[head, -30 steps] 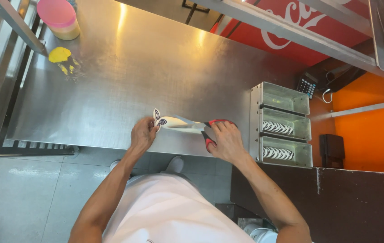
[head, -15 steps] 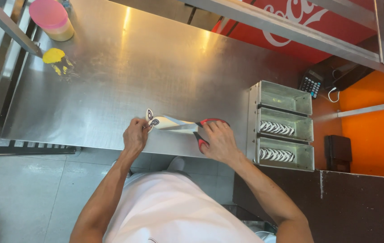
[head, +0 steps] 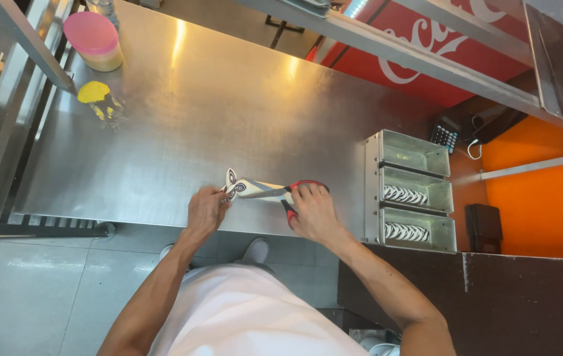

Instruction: The person retrieves a cylindrical dough log from a metal tray, places it on a stainless steel counter, and uses scissors to cut the log into multiple short segments. The person then arranges the cut pieces into a compact stack and places the stack back into the tray.

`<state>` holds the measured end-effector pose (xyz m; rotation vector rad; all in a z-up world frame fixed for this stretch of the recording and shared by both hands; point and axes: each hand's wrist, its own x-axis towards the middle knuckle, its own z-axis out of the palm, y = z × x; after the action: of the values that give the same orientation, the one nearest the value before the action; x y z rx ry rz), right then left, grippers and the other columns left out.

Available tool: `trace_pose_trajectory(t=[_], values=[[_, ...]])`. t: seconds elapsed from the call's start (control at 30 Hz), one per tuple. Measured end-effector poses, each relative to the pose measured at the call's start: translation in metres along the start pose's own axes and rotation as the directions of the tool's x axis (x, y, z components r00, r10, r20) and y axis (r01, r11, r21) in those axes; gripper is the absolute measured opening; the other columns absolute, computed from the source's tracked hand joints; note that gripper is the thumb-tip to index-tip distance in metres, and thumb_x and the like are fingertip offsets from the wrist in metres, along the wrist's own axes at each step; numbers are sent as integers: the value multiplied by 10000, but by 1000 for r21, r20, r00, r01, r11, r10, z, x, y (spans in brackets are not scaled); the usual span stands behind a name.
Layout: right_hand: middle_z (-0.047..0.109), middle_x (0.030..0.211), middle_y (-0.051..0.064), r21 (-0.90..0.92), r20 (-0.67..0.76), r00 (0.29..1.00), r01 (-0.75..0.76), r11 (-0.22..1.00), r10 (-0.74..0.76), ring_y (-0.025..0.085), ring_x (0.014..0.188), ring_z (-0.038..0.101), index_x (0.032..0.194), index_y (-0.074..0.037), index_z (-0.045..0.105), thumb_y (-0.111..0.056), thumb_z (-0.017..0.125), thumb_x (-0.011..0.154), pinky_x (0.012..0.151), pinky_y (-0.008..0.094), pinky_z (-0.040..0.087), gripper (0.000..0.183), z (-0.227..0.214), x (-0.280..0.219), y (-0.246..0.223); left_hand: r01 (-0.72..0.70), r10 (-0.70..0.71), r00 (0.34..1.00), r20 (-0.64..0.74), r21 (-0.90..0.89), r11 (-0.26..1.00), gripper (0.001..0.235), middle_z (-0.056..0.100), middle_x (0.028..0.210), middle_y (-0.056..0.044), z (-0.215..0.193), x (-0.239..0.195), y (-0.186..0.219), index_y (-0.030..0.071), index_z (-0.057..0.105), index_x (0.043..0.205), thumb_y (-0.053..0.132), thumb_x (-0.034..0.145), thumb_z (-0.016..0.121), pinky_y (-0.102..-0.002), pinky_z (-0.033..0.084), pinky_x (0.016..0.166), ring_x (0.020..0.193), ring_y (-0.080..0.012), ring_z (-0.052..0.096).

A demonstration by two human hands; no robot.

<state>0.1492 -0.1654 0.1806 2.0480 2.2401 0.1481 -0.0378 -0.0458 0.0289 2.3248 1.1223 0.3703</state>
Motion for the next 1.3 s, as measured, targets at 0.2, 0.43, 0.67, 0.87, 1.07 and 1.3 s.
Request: trace_pose_trajectory(t=[0.2, 0.43, 0.67, 0.87, 1.07, 1.3], values=[[589, 796, 172, -59, 28, 1000, 6, 998, -5, 280, 747, 530, 941, 19, 580, -213, 674, 502, 690, 355, 380, 505, -3, 12, -8, -87, 85, 995, 46, 51, 995, 173, 563, 835, 14, 2, 10, -3, 178, 622, 751, 139, 607, 708, -324, 426, 772, 891, -180, 529], [603, 797, 136, -83, 114, 993, -32, 996, 42, 271, 761, 551, 902, -20, 604, -109, 622, 492, 702, 354, 409, 420, 14, 33, 1, -42, 80, 976, 202, -187, 982, 545, 548, 948, -57, 0, 43, 14, 119, 529, 1058, 137, 560, 751, -317, 387, 841, 981, -225, 474], [615, 736, 87, -85, 33, 999, -37, 996, 40, 220, 685, 578, 878, -67, 606, -97, 580, 588, 604, 288, 453, 293, 23, 24, 28, -12, 45, 989, 142, -224, 974, 501, 603, 785, 23, 15, 68, -2, 157, 534, 1062, 113, 595, 711, -313, 377, 819, 875, -179, 516], [595, 842, 155, 2, 24, 992, -121, 993, 121, 273, 814, 545, 997, -2, 569, -248, 637, 565, 740, 340, 412, 502, -28, 6, 32, 11, 1, 993, 119, -98, 995, 382, 591, 967, -7, -4, 77, -1, 180, 571, 1010, 93, 654, 681, -347, 372, 849, 989, -203, 505], [589, 855, 160, 38, 64, 995, -84, 996, 81, 255, 804, 513, 1007, 11, 559, -274, 632, 552, 748, 328, 367, 542, -28, -7, 24, -41, 25, 982, 186, 84, 996, 351, 535, 1094, -41, -31, 64, 24, 186, 573, 1029, 96, 696, 637, -371, 349, 869, 1098, -232, 440], [577, 856, 165, 2, 74, 997, -24, 1000, 24, 258, 800, 496, 996, 24, 552, -247, 655, 548, 733, 331, 353, 534, -7, -2, 11, -173, 100, 911, 399, 152, 973, 636, 462, 1222, -19, -52, 49, 29, 177, 484, 1168, 157, 586, 739, -404, 291, 860, 1123, -259, 369]])
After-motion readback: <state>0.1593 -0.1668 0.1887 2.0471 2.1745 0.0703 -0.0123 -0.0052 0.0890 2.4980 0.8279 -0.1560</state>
